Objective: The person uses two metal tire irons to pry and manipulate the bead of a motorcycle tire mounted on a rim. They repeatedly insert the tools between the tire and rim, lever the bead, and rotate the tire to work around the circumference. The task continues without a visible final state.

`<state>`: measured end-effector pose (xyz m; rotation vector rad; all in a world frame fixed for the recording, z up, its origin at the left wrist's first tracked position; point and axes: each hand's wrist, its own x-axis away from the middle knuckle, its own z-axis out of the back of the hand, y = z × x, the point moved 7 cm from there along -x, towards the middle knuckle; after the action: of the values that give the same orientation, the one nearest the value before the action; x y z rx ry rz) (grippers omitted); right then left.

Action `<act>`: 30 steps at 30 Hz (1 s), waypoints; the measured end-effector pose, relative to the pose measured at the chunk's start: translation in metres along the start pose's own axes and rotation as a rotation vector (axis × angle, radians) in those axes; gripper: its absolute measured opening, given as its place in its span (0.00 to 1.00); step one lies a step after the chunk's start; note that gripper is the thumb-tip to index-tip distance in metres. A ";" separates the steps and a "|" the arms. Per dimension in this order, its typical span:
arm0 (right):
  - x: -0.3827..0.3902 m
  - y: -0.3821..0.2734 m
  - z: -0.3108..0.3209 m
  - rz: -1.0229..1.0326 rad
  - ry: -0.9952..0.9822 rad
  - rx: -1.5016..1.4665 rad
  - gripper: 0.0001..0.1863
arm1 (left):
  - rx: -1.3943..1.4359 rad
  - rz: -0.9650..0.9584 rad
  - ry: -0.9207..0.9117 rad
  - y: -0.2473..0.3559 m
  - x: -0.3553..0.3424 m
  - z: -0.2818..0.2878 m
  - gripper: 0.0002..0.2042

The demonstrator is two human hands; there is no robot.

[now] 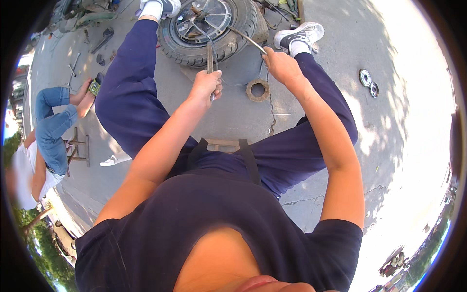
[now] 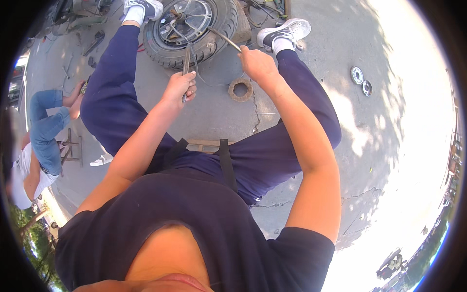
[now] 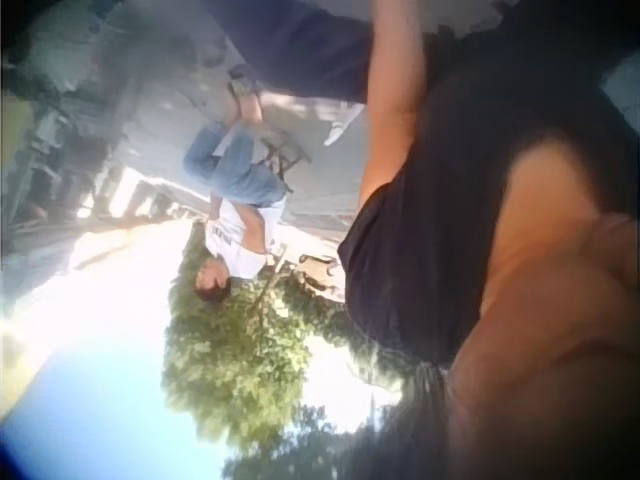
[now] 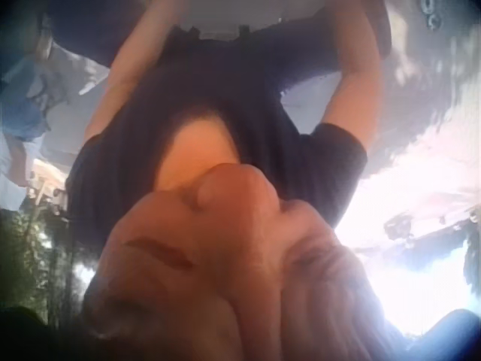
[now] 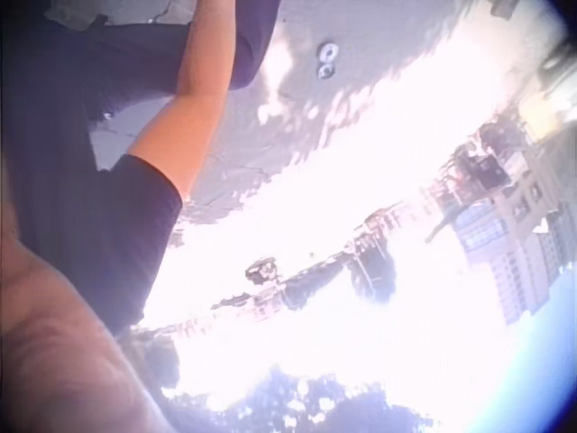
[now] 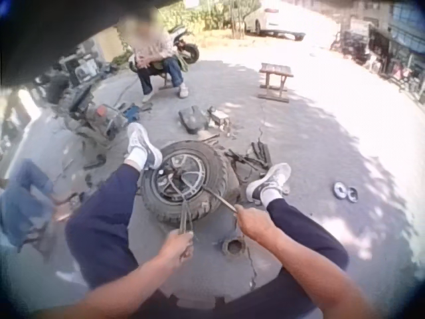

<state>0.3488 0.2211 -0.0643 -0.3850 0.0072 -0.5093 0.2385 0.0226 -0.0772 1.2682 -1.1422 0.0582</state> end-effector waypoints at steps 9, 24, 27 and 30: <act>-0.049 -0.015 0.043 0.013 -0.145 0.180 0.19 | 0.010 0.070 -0.093 0.026 0.002 -0.006 0.11; 0.004 -0.049 0.023 -0.088 -0.109 0.024 0.17 | -0.016 0.093 -0.145 0.035 0.012 0.008 0.06; 0.013 -0.043 0.011 -0.079 -0.110 0.002 0.16 | -0.052 0.050 -0.115 0.015 0.013 0.007 0.07; 0.012 -0.031 0.023 -0.093 -0.056 -0.006 0.15 | -0.066 0.030 -0.113 0.014 0.011 0.005 0.09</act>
<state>0.3472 0.1984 -0.0308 -0.4064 -0.0638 -0.5896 0.2322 0.0178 -0.0608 1.2079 -1.2510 -0.0291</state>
